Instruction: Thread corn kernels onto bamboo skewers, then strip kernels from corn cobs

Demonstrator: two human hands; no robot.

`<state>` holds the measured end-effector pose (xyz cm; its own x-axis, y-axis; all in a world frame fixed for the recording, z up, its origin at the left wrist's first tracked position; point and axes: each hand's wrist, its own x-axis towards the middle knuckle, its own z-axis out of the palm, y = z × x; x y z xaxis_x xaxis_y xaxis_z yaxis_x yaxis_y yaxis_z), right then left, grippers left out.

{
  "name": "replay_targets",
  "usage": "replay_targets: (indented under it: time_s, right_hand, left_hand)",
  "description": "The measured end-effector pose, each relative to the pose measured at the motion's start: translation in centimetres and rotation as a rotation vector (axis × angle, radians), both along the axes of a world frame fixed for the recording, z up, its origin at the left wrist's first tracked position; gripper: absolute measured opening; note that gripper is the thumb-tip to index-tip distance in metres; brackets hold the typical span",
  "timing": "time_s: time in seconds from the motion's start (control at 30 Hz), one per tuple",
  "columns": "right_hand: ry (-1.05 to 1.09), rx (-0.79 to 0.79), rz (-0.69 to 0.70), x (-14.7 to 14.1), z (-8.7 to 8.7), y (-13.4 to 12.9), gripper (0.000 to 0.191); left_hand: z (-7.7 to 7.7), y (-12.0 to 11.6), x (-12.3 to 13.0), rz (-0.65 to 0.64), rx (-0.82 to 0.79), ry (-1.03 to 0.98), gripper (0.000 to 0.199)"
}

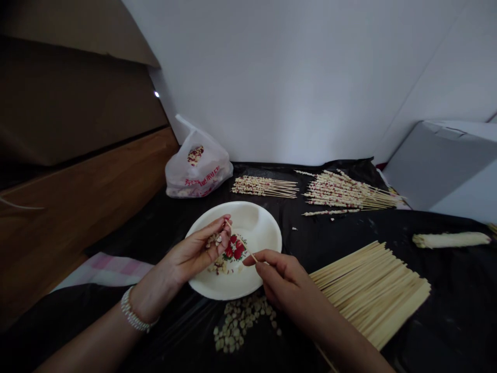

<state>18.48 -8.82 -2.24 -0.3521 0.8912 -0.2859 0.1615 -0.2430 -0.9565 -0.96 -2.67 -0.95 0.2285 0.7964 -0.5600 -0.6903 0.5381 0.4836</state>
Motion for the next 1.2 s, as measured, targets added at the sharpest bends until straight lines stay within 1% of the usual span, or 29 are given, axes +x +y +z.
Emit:
replay_targets:
  time_s: [0.13, 0.43, 0.57, 0.67, 0.77, 0.97, 1.07, 1.2]
  right_hand:
    - [-0.005, 0.000, 0.016, 0.0, 0.1, -0.1, 0.050]
    - [0.033, -0.006, 0.001, 0.0, -0.2, 0.0, 0.048]
    - [0.036, 0.005, -0.003, 0.0, -0.3, -0.2, 0.045]
    - [0.034, 0.031, -0.004, 0.0, -0.4, -0.3, 0.044]
    - [0.020, 0.076, -0.004, 0.0, -0.6, -0.4, 0.043]
    - [-0.087, 0.191, -0.002, -0.2, -0.9, -0.4, 0.044]
    - [-0.098, 0.195, -0.001, -0.1, -1.0, -0.4, 0.043]
    - [-0.106, 0.205, 0.002, -0.1, -1.0, -0.4, 0.042]
  left_hand:
    - [0.2, 0.0, 0.1, 0.008, -0.030, -0.015, 0.022]
    - [0.2, 0.0, 0.0, 0.020, -0.024, -0.036, 0.035]
    - [0.3, -0.1, 0.1, 0.039, -0.019, -0.027, 0.031]
    - [0.4, -0.1, 0.1, 0.024, -0.008, -0.023, 0.027]
    - [0.3, -0.2, 0.1, 0.001, -0.005, -0.024, 0.026]
    - [-0.3, -0.1, 0.1, -0.026, 0.028, 0.006, 0.022]
    - [-0.5, -0.1, 0.0, -0.042, 0.041, 0.018, 0.022]
    - [-0.5, -0.2, 0.1, -0.068, 0.049, 0.019, 0.015]
